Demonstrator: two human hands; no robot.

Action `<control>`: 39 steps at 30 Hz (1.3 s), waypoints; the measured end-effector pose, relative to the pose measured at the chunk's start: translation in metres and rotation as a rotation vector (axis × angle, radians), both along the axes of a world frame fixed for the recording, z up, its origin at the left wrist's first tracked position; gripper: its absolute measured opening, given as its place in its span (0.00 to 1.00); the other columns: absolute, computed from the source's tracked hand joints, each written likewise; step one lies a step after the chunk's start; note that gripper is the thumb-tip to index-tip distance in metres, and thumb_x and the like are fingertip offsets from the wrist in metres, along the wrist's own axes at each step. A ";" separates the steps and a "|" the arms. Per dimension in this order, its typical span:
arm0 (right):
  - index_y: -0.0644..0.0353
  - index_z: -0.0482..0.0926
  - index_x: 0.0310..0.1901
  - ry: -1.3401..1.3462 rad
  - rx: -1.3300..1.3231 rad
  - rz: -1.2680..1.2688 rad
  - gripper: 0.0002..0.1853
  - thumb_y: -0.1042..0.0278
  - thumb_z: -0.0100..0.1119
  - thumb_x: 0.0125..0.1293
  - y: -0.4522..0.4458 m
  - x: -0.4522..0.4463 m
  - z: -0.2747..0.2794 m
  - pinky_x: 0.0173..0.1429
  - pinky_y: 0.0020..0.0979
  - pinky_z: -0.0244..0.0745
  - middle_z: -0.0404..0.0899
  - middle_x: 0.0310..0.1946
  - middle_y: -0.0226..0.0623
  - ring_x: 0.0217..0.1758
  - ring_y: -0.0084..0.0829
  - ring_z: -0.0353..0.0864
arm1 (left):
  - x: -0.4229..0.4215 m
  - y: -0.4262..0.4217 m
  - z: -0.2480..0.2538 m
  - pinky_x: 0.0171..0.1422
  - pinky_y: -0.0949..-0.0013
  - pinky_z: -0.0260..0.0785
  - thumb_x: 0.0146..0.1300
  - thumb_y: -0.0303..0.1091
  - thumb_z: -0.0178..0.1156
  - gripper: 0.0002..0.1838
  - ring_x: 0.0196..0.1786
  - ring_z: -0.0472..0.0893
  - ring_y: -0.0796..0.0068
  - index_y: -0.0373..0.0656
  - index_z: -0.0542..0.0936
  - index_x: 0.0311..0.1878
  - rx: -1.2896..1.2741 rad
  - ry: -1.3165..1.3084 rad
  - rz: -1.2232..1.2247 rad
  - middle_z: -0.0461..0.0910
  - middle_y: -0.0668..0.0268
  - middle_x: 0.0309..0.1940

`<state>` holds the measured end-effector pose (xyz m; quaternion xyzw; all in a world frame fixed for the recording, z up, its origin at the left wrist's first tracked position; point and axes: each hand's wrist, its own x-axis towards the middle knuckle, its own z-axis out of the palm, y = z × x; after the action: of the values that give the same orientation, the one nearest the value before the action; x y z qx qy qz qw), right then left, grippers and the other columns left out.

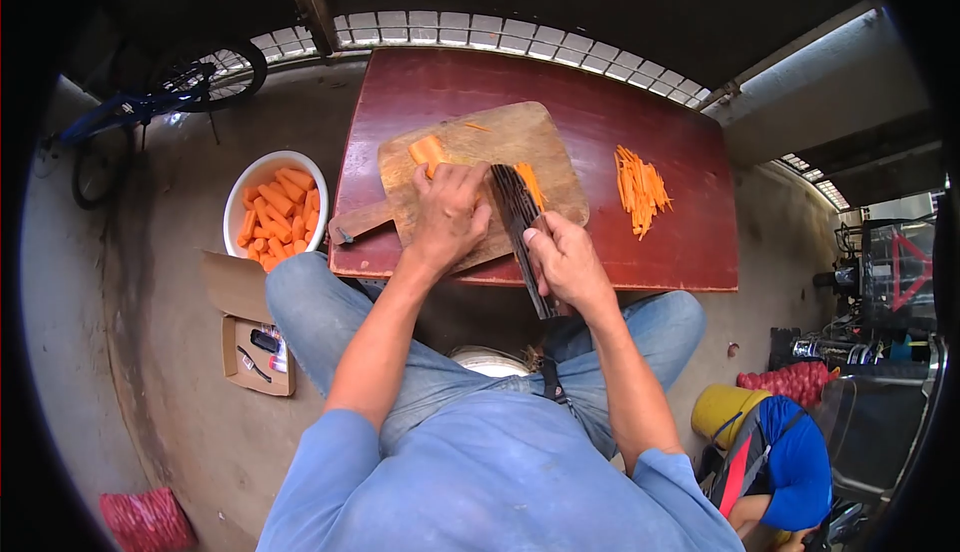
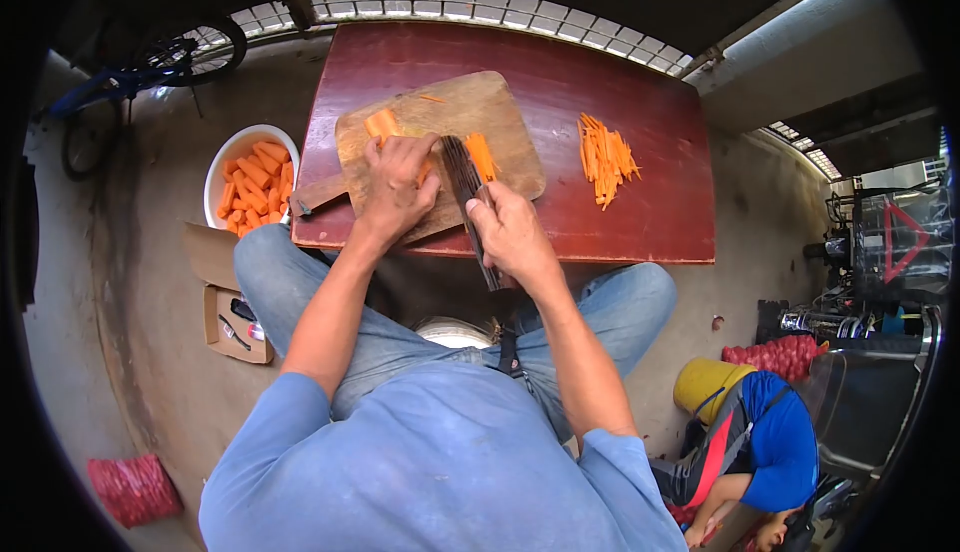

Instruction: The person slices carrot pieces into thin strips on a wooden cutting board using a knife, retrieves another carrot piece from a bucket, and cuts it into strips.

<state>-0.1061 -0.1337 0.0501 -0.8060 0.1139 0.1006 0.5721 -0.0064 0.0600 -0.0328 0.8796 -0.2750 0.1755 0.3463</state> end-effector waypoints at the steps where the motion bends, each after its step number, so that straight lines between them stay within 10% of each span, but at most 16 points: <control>1: 0.65 0.78 0.44 0.004 -0.016 -0.022 0.13 0.62 0.58 0.85 -0.008 0.003 -0.004 0.22 0.34 0.73 0.77 0.22 0.33 0.16 0.24 0.77 | 0.000 0.000 0.000 0.80 0.34 0.56 0.61 0.28 0.69 0.29 0.64 0.82 0.55 0.42 0.84 0.69 0.008 0.005 0.000 0.87 0.59 0.54; 12: 0.65 0.79 0.45 -0.059 -0.313 -0.309 0.13 0.62 0.55 0.85 -0.123 0.012 0.001 0.21 0.37 0.73 0.81 0.25 0.36 0.16 0.27 0.80 | 0.001 -0.001 -0.002 0.81 0.34 0.57 0.62 0.28 0.68 0.27 0.65 0.81 0.53 0.42 0.85 0.67 0.053 0.015 -0.030 0.85 0.59 0.56; 22: 0.63 0.78 0.44 -0.058 0.084 -0.115 0.10 0.65 0.60 0.84 -0.057 0.007 -0.015 0.21 0.31 0.71 0.76 0.25 0.30 0.17 0.21 0.75 | 0.000 -0.001 -0.004 0.84 0.29 0.55 0.62 0.27 0.69 0.26 0.67 0.80 0.52 0.42 0.85 0.66 0.038 0.016 -0.041 0.85 0.58 0.57; 39: 0.61 0.77 0.38 -0.013 -0.059 -0.146 0.13 0.64 0.60 0.82 -0.135 0.004 -0.018 0.22 0.31 0.71 0.75 0.25 0.29 0.16 0.22 0.74 | 0.000 -0.001 -0.001 0.82 0.28 0.57 0.63 0.29 0.70 0.22 0.65 0.81 0.52 0.42 0.87 0.62 0.052 -0.001 -0.024 0.86 0.59 0.56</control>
<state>-0.1018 -0.2689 0.0316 -0.8127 0.1718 0.0500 0.5545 -0.0064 0.0591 -0.0338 0.8849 -0.2901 0.1647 0.3251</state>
